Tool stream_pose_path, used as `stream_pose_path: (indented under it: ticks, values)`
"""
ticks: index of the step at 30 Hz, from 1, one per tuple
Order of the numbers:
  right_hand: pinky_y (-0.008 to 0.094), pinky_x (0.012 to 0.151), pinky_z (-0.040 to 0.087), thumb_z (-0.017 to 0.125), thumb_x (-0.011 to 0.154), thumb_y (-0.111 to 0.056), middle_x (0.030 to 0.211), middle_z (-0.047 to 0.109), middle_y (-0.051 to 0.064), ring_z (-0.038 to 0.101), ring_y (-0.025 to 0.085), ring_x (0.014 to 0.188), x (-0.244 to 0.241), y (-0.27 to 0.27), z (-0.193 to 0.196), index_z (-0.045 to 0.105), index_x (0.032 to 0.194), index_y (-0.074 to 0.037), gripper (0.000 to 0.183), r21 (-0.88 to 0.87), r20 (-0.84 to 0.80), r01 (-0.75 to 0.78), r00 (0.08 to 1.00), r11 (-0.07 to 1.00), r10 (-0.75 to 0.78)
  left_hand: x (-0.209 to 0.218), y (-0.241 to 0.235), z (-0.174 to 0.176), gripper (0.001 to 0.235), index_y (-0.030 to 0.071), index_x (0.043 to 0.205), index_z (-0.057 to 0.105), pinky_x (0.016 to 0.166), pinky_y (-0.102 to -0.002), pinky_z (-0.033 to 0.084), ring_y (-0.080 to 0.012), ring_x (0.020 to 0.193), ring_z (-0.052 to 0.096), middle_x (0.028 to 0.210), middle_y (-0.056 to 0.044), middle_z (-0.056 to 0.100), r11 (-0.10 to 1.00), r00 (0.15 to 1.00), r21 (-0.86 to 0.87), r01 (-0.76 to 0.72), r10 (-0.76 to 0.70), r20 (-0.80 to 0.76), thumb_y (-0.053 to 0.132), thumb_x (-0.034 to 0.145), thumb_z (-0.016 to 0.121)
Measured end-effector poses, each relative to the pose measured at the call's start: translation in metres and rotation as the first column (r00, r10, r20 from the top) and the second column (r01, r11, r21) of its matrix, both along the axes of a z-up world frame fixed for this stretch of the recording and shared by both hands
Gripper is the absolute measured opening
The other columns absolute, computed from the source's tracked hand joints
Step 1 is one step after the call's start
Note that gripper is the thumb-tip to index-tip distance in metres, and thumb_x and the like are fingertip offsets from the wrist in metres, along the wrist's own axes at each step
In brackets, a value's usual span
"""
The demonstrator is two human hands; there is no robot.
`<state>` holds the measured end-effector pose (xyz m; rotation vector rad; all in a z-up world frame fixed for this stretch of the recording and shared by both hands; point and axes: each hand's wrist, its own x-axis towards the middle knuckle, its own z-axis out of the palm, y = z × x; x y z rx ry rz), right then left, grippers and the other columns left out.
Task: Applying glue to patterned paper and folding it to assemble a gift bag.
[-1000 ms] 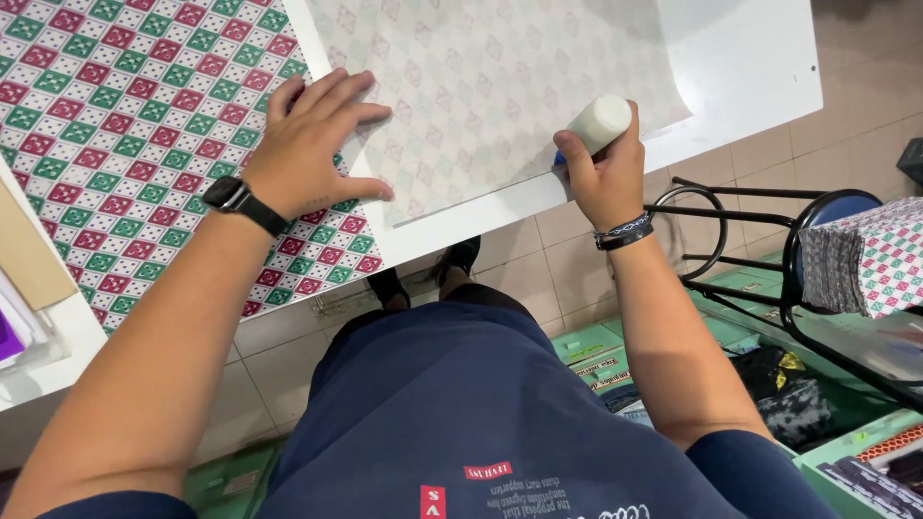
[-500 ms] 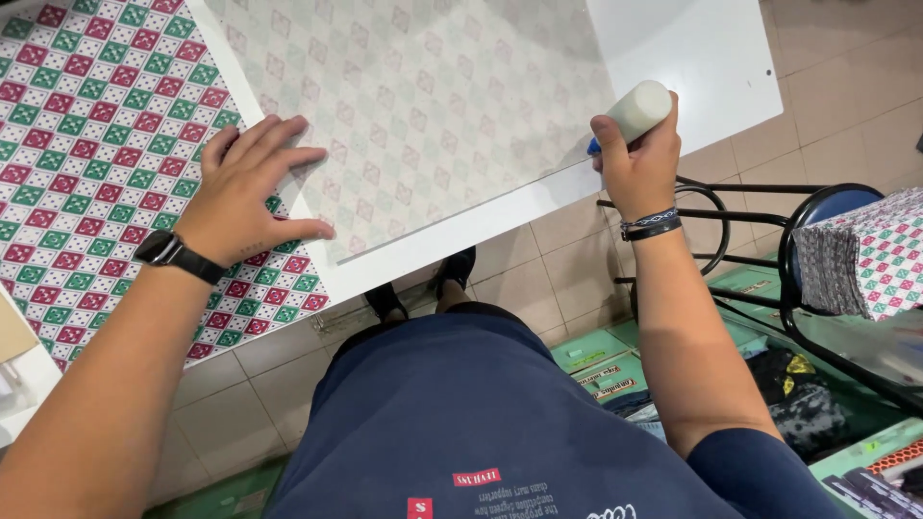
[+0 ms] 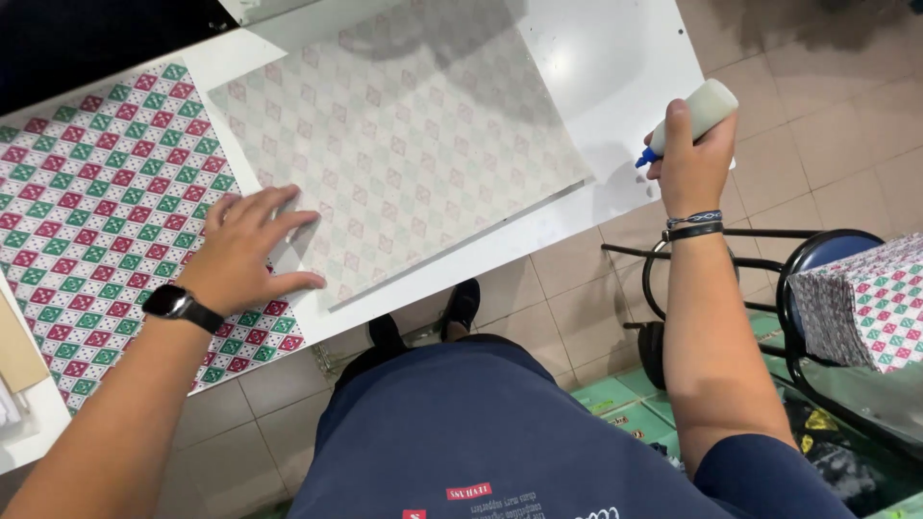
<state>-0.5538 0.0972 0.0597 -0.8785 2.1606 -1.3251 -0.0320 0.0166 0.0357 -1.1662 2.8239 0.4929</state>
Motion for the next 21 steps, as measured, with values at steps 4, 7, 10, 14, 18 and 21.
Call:
stream_pose_path:
  ticks: [4,7,10,14,18,21]
  values:
    - [0.028,0.040,0.046,0.063,0.096,-0.040,0.075,0.065,0.004,0.064,0.013,0.056,-0.030,-0.023,0.000,0.053,0.104,-0.011,0.031,0.219,-0.071,-0.043,0.996,0.975,0.060,-0.030,0.036,-0.001,0.074,0.027,0.141,0.056,0.111,-0.065,0.030,-0.0347,0.136,0.046,0.156,-0.010,0.043,0.996,0.990,-0.044,-0.072,0.077,0.117,0.071,0.082,0.060]
    - [0.047,0.070,0.062,0.072,0.102,-0.064,0.106,0.073,0.020,0.073,0.033,0.094,-0.059,-0.044,-0.024,0.061,0.129,0.001,0.071,0.455,-0.387,-0.098,0.873,0.885,0.296,-0.046,0.063,-0.012,0.070,0.035,0.150,0.045,0.105,-0.056,0.039,-0.0334,0.132,0.052,0.153,-0.007,0.043,0.985,0.974,-0.122,-0.119,0.140,0.179,0.071,0.091,0.052]
    - [0.049,0.072,0.062,0.066,0.102,-0.066,0.108,0.073,0.023,0.073,0.035,0.094,-0.040,-0.057,-0.003,0.064,0.132,0.006,0.078,0.559,-0.431,-0.077,0.824,0.825,0.369,-0.068,0.085,-0.004,0.071,0.030,0.151,0.044,0.102,-0.054,0.041,-0.0336,0.130,0.052,0.151,-0.009,0.044,0.994,0.986,0.022,-0.104,0.100,0.133,0.070,0.092,0.052]
    - [0.048,0.079,0.061,0.063,0.101,-0.066,0.108,0.075,0.024,0.073,0.038,0.098,-0.010,-0.058,0.018,0.066,0.131,0.007,0.079,0.618,-0.443,-0.055,0.800,0.785,0.405,-0.085,0.088,0.011,0.083,0.026,0.156,0.035,0.112,-0.053,0.028,-0.0353,0.141,0.037,0.156,-0.012,0.034,0.986,0.995,0.137,0.098,-0.099,0.000,0.064,0.089,0.065]
    - [0.047,0.079,0.061,0.059,0.105,-0.068,0.106,0.075,0.025,0.074,0.037,0.098,0.010,-0.049,0.038,0.068,0.126,0.004,0.076,0.598,-0.416,-0.016,0.849,0.802,0.327,-0.087,0.065,0.031,0.120,0.024,0.162,0.020,0.121,-0.064,0.000,-0.0418,0.154,0.001,0.170,-0.018,0.001,0.964,0.950,0.150,0.218,-0.244,0.192,0.078,0.071,0.076]
    - [0.046,0.081,0.060,0.058,0.106,-0.067,0.111,0.074,0.021,0.072,0.035,0.103,0.008,-0.026,0.027,0.066,0.129,-0.001,0.071,0.585,-0.505,0.089,0.818,0.806,0.276,-0.086,0.081,0.037,0.116,0.022,0.165,0.005,0.119,-0.068,-0.001,-0.0454,0.154,0.001,0.168,-0.023,0.002,0.962,0.929,0.198,0.190,-0.241,0.282,0.050,0.083,0.082]
